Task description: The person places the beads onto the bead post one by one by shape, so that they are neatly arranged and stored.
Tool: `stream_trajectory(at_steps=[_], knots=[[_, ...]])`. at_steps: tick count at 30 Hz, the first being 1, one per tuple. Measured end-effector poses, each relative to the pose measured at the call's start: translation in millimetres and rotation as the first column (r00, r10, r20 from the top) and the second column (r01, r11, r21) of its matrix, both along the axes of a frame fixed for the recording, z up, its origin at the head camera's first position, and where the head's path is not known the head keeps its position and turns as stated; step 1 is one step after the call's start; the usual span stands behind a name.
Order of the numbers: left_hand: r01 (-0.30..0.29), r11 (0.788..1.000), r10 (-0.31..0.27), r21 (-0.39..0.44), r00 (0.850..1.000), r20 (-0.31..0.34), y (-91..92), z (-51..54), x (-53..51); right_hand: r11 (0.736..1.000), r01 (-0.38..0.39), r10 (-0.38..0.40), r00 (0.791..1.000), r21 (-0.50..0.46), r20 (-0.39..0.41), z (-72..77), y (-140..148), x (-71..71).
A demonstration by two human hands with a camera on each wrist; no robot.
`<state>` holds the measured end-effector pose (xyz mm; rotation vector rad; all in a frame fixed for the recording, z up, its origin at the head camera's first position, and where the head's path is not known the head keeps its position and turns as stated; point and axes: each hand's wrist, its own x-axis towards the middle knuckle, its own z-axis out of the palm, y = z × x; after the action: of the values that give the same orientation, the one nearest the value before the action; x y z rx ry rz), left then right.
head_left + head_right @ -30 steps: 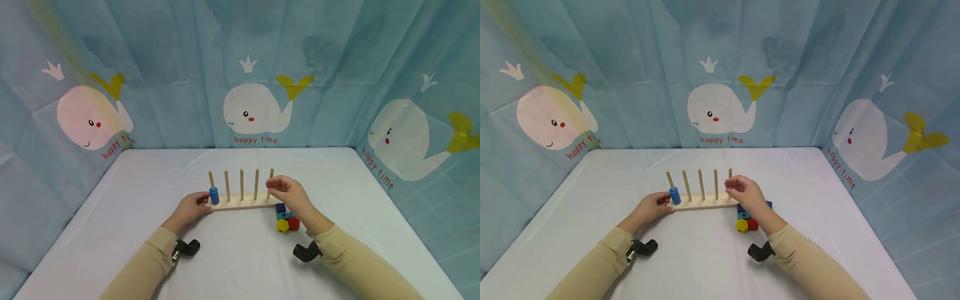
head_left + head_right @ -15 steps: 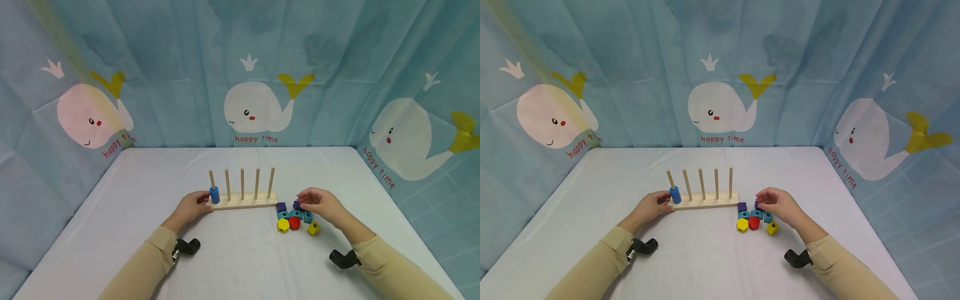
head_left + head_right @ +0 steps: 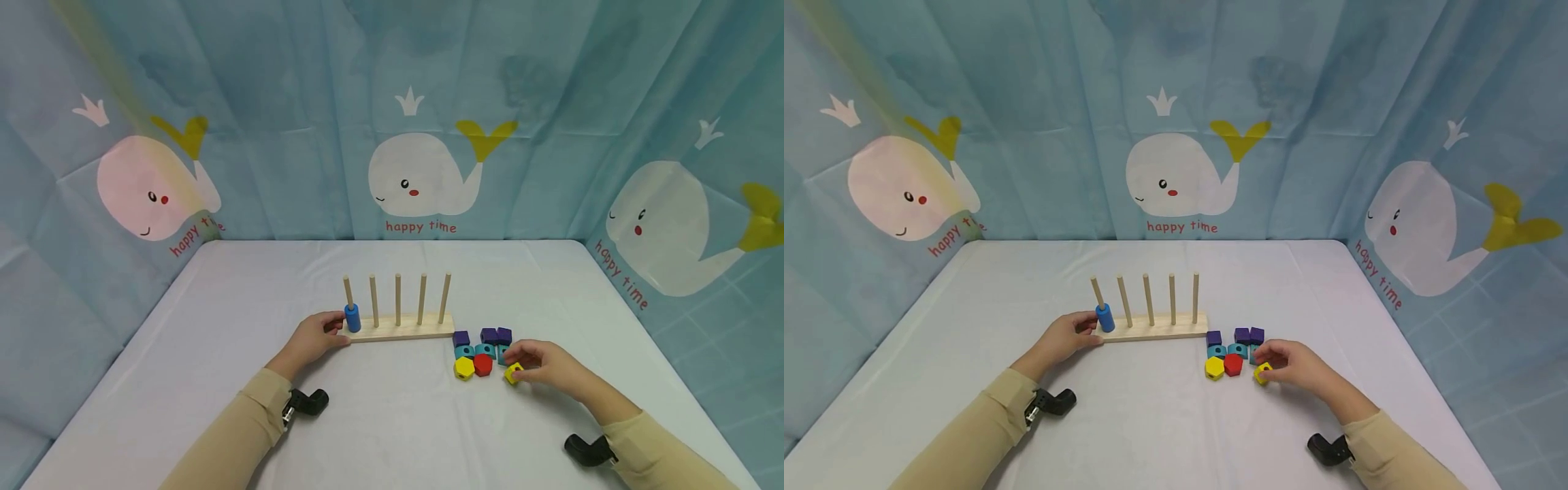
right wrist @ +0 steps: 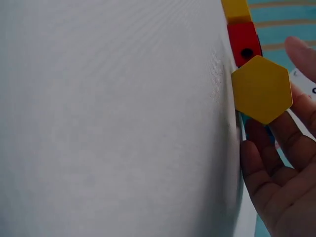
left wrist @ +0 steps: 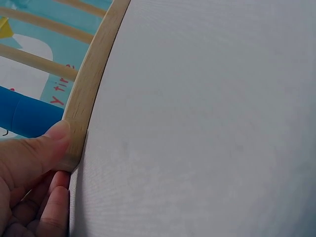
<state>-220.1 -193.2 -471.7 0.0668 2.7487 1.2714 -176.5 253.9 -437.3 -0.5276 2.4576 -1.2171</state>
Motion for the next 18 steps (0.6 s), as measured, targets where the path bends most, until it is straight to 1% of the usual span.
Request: stream_trajectory(at_steps=[3, 8, 11, 18], knots=[[-0.001, 1.0, 0.001, 0.014, 1.0, 0.008, -0.3, -0.1, 0.2, 0.999, -0.035, 0.035, 0.999, 0.016, 0.02, -4.6, 7, 1.5], [0.003, 1.0, -0.003, 0.007, 1.0, 0.004, 0.2, 1.1, 0.8, 0.999, -0.039, 0.037, 0.998, 0.033, 0.048, -6.3, 9, 2.5], [0.0, 1.0, 0.0, 0.001, 1.0, 0.005, 0.6, 1.8, 1.0, 0.999, -0.033, 0.03, 0.997, 0.043, 0.066, -3.0, 7, 2.0], [-0.011, 1.0, 0.011, 0.007, 1.0, 0.014, 1.6, 2.5, 1.5, 0.997, -0.055, 0.053, 0.998, 0.063, 0.033, 7.2, 5, -5.4]])
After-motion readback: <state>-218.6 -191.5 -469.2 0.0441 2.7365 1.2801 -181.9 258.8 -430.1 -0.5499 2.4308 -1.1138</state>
